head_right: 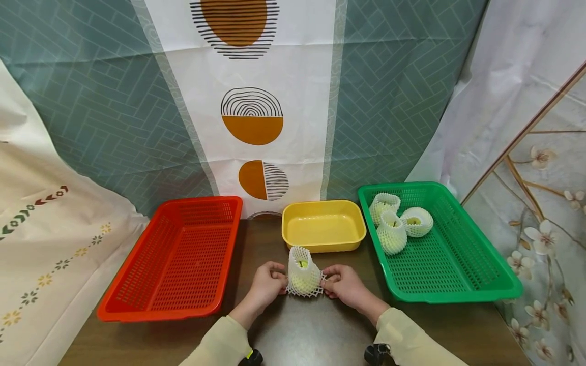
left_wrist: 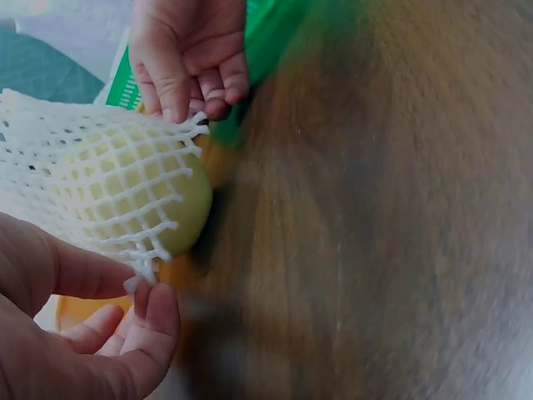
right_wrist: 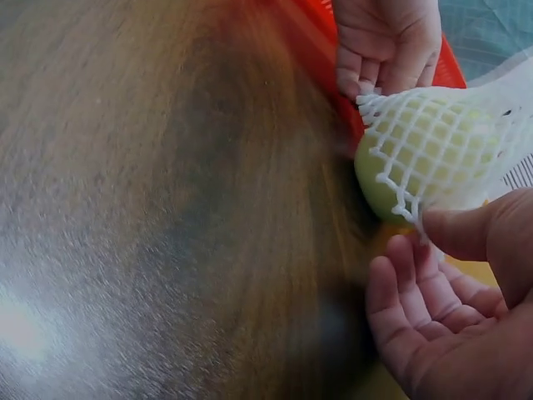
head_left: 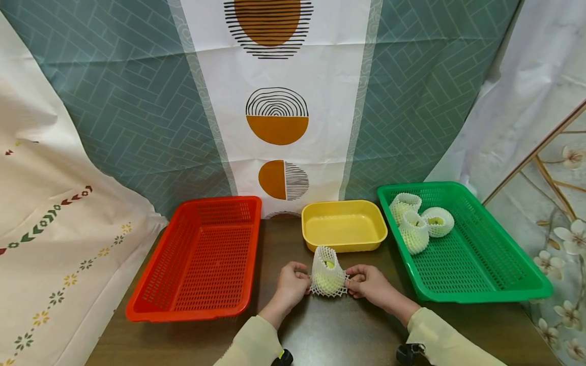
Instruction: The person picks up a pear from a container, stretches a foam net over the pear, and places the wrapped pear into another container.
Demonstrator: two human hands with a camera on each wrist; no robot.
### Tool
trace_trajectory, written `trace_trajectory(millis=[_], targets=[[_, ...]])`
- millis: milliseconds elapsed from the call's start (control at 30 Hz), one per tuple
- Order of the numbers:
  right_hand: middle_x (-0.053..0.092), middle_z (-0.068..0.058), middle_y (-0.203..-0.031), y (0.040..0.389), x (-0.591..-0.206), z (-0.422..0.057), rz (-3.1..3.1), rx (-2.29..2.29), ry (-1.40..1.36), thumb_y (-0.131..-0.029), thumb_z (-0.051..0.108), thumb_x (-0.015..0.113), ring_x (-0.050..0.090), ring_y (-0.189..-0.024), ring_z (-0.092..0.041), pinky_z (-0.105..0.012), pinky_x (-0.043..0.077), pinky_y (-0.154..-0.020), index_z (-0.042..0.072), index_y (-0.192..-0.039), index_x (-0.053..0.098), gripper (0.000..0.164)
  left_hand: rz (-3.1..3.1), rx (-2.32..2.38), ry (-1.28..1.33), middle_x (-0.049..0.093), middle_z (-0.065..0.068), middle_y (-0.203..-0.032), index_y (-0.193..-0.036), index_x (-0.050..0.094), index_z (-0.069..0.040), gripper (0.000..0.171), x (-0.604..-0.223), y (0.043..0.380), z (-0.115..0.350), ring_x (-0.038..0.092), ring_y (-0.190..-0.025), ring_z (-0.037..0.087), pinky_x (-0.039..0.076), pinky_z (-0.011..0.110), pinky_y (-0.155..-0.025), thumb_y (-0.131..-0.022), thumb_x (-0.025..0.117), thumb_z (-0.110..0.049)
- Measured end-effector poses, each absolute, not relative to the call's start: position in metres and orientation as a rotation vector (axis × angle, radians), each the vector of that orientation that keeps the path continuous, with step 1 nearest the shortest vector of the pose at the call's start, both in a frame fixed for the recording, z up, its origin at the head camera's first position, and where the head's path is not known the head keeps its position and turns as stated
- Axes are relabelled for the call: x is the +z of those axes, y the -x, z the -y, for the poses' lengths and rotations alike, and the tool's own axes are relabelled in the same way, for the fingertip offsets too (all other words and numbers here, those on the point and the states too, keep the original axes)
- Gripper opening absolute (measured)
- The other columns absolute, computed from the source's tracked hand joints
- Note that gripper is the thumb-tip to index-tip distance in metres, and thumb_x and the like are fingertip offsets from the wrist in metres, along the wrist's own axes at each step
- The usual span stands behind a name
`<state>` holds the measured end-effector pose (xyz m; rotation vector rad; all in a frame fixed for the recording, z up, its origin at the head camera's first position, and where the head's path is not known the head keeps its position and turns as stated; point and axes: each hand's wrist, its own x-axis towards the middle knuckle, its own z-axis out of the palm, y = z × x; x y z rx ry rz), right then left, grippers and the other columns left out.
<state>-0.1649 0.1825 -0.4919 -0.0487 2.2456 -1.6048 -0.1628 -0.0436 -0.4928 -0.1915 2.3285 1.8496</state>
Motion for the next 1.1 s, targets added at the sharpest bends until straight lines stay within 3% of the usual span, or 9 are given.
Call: trace_trajectory(millis=[233,433,567,833,1100], targets=[[0.065,-0.014,-0.092,0.17,-0.48,-0.181,-2.402,-1.565,-0.04,-0.088,0.016,0.063,0.062,-0.076,-0.02,-0.034,0.055,-0.066,-0.002,-0.113,0.058,0.031,-2.67,1.572,0.133,0.064,0.003,-0.078,-0.097,0.067,-0.004,0.021,-0.483,0.167,0.049,0.055,-0.068,0.011,0.045,0.026,-0.059,-0.077,0.062,-0.005],[0.065,-0.013,-0.094,0.173,-0.477,-0.173,-2.291,-1.624,-0.114,-0.094,0.017,0.054,0.065,-0.074,-0.022,-0.035,0.055,-0.063,-0.002,-0.112,0.058,0.027,-2.58,1.613,0.1,0.066,0.001,-0.082,-0.094,0.07,-0.011,0.012,-0.478,0.172,0.046,0.061,-0.073,0.016,0.05,0.028,-0.061,-0.088,0.062,-0.017],[0.063,-0.011,-0.091,0.171,-0.477,-0.169,-2.16,-1.635,-0.169,-0.095,0.019,0.051,0.064,-0.072,-0.022,-0.034,0.055,-0.063,-0.002,-0.111,0.057,0.027,-2.416,1.689,0.117,0.066,0.005,-0.083,-0.097,0.069,-0.007,0.016,-0.481,0.172,0.043,0.064,-0.07,0.022,0.053,0.031,-0.056,-0.091,0.059,-0.018],[0.064,-0.008,-0.08,0.174,-0.475,-0.168,-2.203,-1.727,-0.177,-0.088,0.01,0.06,0.06,-0.069,-0.019,-0.032,0.054,-0.062,-0.004,-0.105,0.059,0.022,-2.381,1.753,0.138,0.064,0.006,-0.076,-0.096,0.068,-0.001,0.017,-0.483,0.172,0.038,0.062,-0.063,0.02,0.055,0.033,-0.056,-0.091,0.058,-0.013],[0.065,-0.008,-0.077,0.176,-0.482,-0.166,-2.392,-1.669,-0.119,-0.085,0.005,0.063,0.061,-0.065,-0.018,-0.033,0.055,-0.06,-0.004,-0.1,0.063,0.017,-2.374,1.722,0.075,0.064,0.004,-0.08,-0.102,0.068,-0.004,0.017,-0.491,0.173,0.039,0.059,-0.061,0.019,0.047,0.025,-0.052,-0.092,0.056,-0.011]])
